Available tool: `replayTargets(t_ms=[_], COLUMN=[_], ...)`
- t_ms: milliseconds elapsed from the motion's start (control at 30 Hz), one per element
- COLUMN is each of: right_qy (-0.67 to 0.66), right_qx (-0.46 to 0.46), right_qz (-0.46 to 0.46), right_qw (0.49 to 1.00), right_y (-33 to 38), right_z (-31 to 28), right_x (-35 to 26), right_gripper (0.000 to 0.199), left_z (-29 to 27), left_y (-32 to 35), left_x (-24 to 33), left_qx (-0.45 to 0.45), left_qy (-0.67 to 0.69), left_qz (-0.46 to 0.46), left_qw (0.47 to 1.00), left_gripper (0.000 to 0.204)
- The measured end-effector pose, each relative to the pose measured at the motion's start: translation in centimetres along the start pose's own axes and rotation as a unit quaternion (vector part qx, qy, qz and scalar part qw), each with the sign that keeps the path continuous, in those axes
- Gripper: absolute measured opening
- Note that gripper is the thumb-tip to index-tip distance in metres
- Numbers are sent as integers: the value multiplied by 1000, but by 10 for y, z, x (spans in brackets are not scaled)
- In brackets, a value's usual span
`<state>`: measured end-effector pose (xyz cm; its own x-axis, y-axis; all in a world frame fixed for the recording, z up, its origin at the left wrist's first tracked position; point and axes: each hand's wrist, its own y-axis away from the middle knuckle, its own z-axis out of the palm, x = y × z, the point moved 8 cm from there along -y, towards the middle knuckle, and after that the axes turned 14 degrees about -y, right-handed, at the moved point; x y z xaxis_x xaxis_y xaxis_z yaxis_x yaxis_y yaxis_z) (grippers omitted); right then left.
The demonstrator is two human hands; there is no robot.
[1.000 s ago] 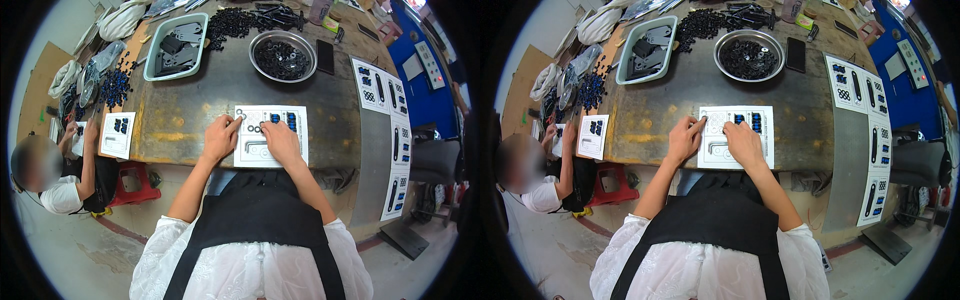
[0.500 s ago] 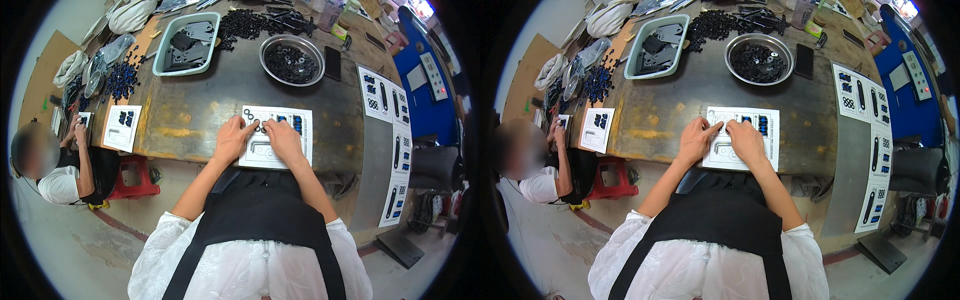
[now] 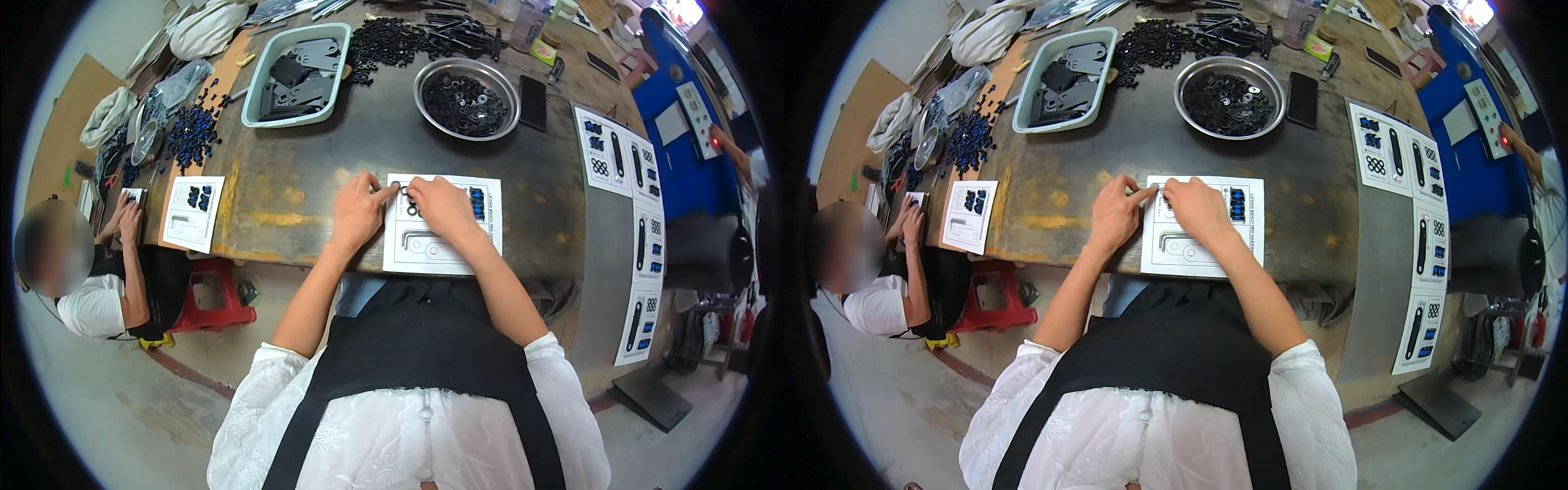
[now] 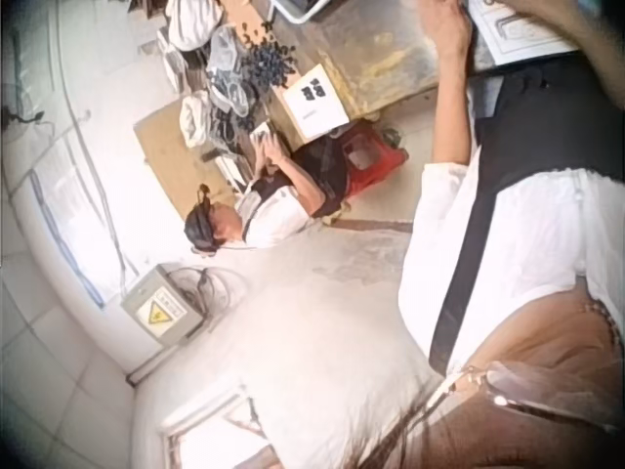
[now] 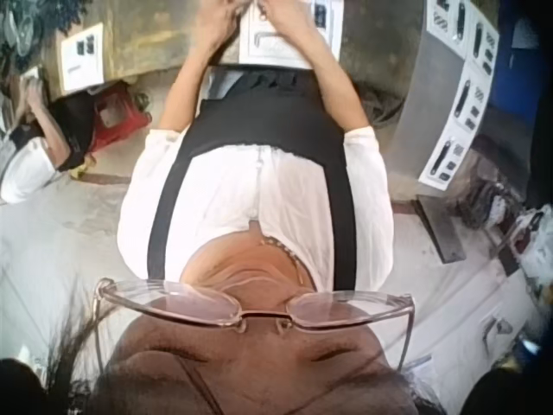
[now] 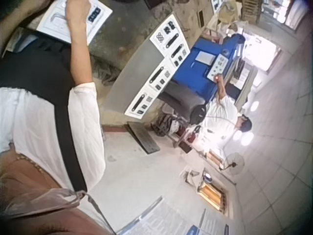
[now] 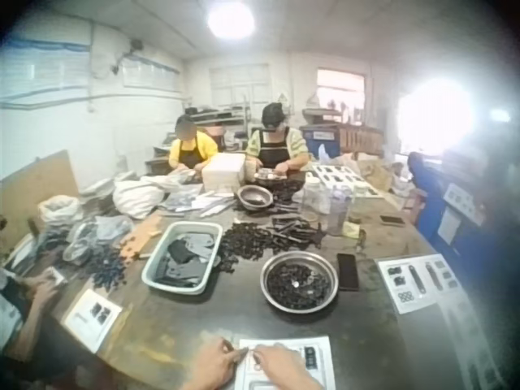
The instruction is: The person assembles small hardware components onto printed cardboard sheets, placing black rings and a long black handle into designated slots. They repeatedly pick parts from bowls and trays, arrange them on the sheets, and move completed sheets aside.
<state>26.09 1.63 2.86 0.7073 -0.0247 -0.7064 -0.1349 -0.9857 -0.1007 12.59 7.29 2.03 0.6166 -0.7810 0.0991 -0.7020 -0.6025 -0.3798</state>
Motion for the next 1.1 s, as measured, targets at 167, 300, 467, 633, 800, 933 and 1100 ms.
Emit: replayTargets(t_ms=[167,300,467,633,800,933,1100], right_qy=[10,-9,13,-8,-37,-40,-52], right_qx=[19,-19,8,11,13,15,25], right_qz=[19,0,5,51,52,56,42], right_qw=[1000,1000,1000,999,998,997,997], right_y=[2,-2,0,4,11,16,32], right_z=[-14,-4,-17,-25,-23,-24,-23], right_x=[10,-1,11,22,18,23,17], right_gripper=[20,20,22,21,20,19,18], left_z=[3,8,8,6,12,7,4], left_y=[-6,-11,-11,-10,-4,-3,3], left_x=[8,8,9,19,19,22,22], left_qx=[8,10,9,4,-9,4,-9], left_qy=[-1,18,22,33,40,51,61], left_qz=[8,1,-8,22,9,13,28], left_qw=[1000,1000,1000,999,999,999,998], left_gripper=[42,37,40,43,45,44,44])
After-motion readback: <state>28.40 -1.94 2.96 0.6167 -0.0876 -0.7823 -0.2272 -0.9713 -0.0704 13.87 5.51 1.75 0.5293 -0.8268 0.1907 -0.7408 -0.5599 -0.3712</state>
